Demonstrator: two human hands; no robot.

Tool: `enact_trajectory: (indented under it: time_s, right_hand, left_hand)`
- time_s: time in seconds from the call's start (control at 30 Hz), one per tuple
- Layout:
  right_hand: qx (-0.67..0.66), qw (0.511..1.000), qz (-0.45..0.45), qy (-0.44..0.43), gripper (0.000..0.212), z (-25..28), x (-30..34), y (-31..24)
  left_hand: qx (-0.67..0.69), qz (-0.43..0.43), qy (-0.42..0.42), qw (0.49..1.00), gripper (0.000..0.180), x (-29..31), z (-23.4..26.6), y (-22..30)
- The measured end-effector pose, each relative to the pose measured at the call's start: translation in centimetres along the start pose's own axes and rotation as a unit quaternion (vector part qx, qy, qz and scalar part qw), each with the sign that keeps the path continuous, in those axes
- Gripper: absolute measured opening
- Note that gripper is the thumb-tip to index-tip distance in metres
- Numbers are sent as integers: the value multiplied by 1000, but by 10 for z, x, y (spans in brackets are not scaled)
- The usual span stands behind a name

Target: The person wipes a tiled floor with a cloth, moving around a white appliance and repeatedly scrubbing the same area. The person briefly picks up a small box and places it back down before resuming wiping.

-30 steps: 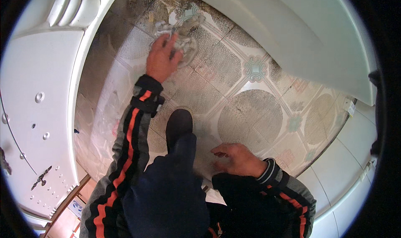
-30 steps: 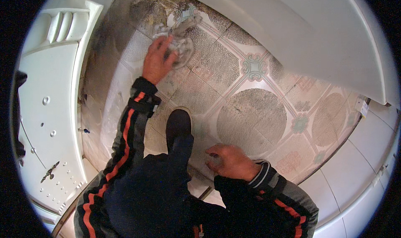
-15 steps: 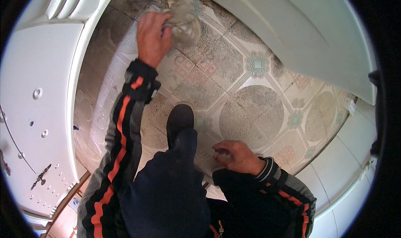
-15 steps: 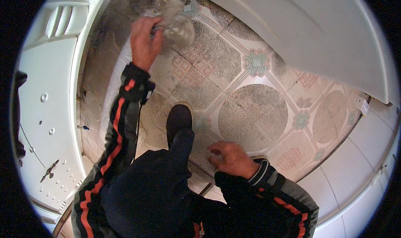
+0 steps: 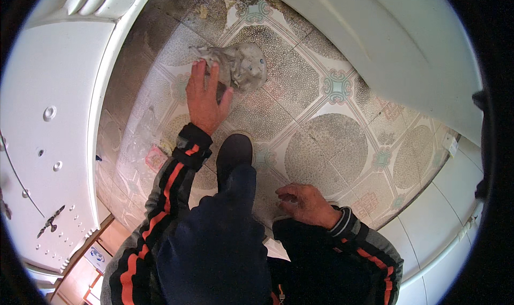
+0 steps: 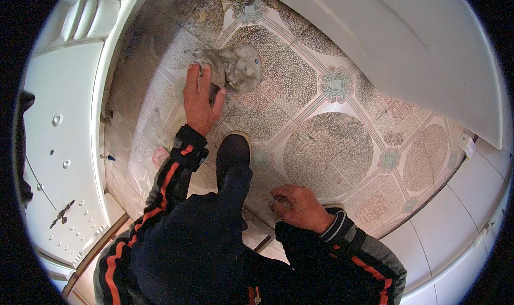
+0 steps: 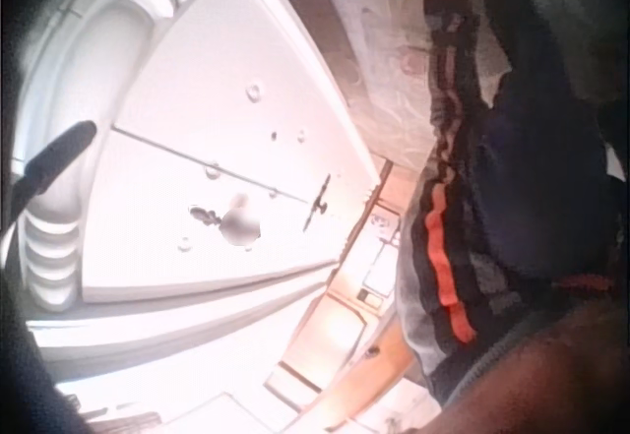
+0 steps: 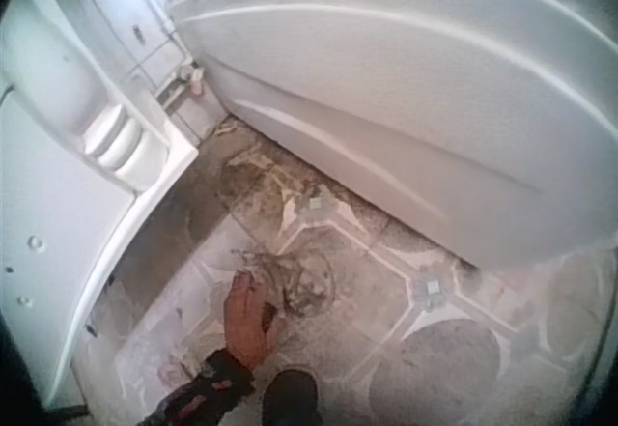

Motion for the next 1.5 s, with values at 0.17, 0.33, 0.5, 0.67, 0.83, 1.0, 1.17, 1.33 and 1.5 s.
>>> enact_trajectory:
  time_s: [0.17, 0.33, 0.5, 0.67, 0.83, 1.0, 1.17, 1.33, 1.5]
  right_hand:
    - [-10, 1000, -10, 11, 30, -1, -1, 6]
    - [-33, 999, -10, 1, 30, -2, -5, 5]
    - [-6, 1000, -22, 5, 32, -1, -5, 7]
    - [-22, 999, -35, -11, 33, -7, -3, 11]
    - [13, 999, -32, -18, 33, -11, -4, 10]
    - [-6, 1000, -12, -16, 33, -8, -10, 6]
    - [6, 998, -51, -45, 31, -12, -15, 17]
    - [-45, 994, -99, -26, 31, -7, -13, 30]
    - [-21, 997, -63, -36, 31, -6, -18, 23]
  left_hand:
    - [32, 54, 14, 998, 69, 9, -7, -4]
    - [137, 164, -8, 977, 62, 17, -33, -33]
    - [271, 274, 22, 922, 49, 28, -37, -51]
    - [-14, 88, -41, 995, 54, 7, -11, -19]
    - [-5, 40, -101, 994, 78, -16, -38, 10]
    - [-15, 30, -88, 996, 82, -15, -76, 9]
    - [-41, -4, -61, 997, 68, -14, -96, -32]
    - [-60, 11, 8, 998, 57, -113, -85, -125]
    - [-129, 37, 43, 990, 52, -166, -80, -145]
Point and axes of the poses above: each hand's wrist, its own x-axis away from the middle knuckle, its own z-axis out of the back of the hand, y = z × x, the point moved 8 cm from there along -x, towards the middle knuckle, and after that the axes turned 7 degrees about -z, right-handed, at the moved point
